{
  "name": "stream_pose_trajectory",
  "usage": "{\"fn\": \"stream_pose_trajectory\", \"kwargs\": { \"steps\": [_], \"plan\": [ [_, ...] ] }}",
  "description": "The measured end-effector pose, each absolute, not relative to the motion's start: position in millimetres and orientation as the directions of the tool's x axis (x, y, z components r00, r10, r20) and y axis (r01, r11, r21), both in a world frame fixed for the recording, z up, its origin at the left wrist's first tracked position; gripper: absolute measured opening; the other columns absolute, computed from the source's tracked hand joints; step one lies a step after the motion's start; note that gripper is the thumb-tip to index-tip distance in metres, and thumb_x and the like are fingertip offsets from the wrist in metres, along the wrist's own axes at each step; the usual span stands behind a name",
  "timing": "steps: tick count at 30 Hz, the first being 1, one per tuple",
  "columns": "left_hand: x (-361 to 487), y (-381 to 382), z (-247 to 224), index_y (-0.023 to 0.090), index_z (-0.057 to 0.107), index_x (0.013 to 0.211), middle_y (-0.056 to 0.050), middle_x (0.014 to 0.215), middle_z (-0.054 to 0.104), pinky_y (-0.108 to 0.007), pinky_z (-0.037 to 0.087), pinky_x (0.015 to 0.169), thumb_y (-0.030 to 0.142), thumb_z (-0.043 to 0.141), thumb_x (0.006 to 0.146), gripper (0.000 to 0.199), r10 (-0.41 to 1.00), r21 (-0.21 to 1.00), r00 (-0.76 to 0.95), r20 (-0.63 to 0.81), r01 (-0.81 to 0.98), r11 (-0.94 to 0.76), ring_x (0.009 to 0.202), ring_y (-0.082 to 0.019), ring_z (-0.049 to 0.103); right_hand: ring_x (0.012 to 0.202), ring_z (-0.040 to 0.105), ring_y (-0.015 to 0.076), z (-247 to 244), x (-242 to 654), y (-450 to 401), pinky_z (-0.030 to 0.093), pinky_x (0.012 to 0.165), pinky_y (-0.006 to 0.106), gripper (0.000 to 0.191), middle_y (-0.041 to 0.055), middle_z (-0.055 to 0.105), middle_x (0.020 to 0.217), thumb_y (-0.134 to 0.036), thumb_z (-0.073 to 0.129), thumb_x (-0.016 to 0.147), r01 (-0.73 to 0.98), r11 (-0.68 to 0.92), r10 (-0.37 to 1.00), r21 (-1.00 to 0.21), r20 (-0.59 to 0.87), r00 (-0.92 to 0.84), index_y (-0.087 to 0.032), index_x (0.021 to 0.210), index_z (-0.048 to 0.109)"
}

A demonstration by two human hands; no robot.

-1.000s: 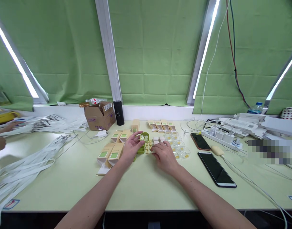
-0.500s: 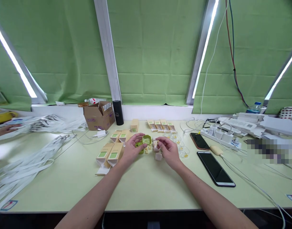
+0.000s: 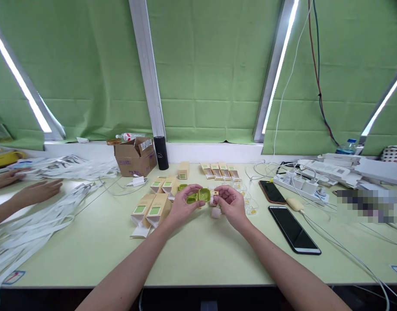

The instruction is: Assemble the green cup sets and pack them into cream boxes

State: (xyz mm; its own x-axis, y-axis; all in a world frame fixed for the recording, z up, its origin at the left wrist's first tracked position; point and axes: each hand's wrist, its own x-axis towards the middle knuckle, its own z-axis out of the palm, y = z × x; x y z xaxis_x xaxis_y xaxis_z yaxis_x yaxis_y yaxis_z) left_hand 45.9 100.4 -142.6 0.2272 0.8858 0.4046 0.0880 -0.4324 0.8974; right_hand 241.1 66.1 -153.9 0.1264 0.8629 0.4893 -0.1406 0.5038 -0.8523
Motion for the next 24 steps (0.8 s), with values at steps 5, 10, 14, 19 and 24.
{"fn": "stream_pose_trajectory", "kwargs": {
  "steps": [5,10,14,19,24],
  "plan": [
    [47,97,-142,0.023,0.073,0.111,-0.009,0.121,0.074,-0.047,0.052,0.104,0.024,0.09,0.068,0.045,0.893,0.901,0.239,0.382,0.117,-0.417,0.119,-0.03,0.066,0.069,0.066,0.0169,-155,241,62,0.06,0.065,0.031,0.017,0.0012,0.067,0.076,-0.035,0.075,0.087,0.009,0.568,0.813,-0.823,0.563,0.15,-0.022,0.096,0.071],
    [48,91,-139,0.024,0.073,0.107,-0.007,0.117,0.074,-0.045,0.053,0.102,0.023,0.09,0.067,0.043,0.874,0.876,0.25,0.416,0.147,-0.459,0.114,-0.029,0.067,0.074,0.066,0.0191,-151,242,56,0.058,0.07,0.035,0.011,0.0042,0.072,0.084,-0.028,0.065,0.093,0.256,0.682,0.687,-0.685,0.72,0.097,-0.023,0.1,0.073],
    [48,91,-141,0.024,0.072,0.11,-0.007,0.119,0.071,-0.044,0.054,0.101,0.025,0.091,0.069,0.044,0.852,0.852,0.271,0.448,0.159,-0.499,0.113,-0.027,0.068,0.075,0.065,0.0211,-151,243,55,0.055,0.07,0.037,0.015,0.0053,0.072,0.086,-0.023,0.057,0.098,0.423,0.739,0.582,-0.524,0.813,-0.009,-0.025,0.101,0.072],
    [48,91,-147,0.026,0.073,0.111,-0.007,0.119,0.067,-0.042,0.056,0.101,0.028,0.091,0.073,0.042,0.782,0.779,0.317,0.537,0.169,-0.603,0.113,-0.025,0.066,0.086,0.063,0.0249,-155,246,59,0.049,0.073,0.039,0.016,0.0093,0.068,0.092,-0.021,0.057,0.098,0.613,0.719,0.494,-0.328,0.861,-0.119,-0.023,0.101,0.073],
    [49,88,-144,0.027,0.076,0.11,-0.008,0.118,0.067,-0.045,0.055,0.101,0.029,0.092,0.073,0.041,0.744,0.736,0.326,0.584,0.173,-0.654,0.116,-0.028,0.063,0.079,0.055,0.0236,-156,246,58,0.042,0.07,0.038,0.021,0.0078,0.063,0.082,-0.021,0.052,0.1,0.722,0.659,0.49,-0.211,0.849,-0.198,-0.022,0.098,0.072]
  ]
}}
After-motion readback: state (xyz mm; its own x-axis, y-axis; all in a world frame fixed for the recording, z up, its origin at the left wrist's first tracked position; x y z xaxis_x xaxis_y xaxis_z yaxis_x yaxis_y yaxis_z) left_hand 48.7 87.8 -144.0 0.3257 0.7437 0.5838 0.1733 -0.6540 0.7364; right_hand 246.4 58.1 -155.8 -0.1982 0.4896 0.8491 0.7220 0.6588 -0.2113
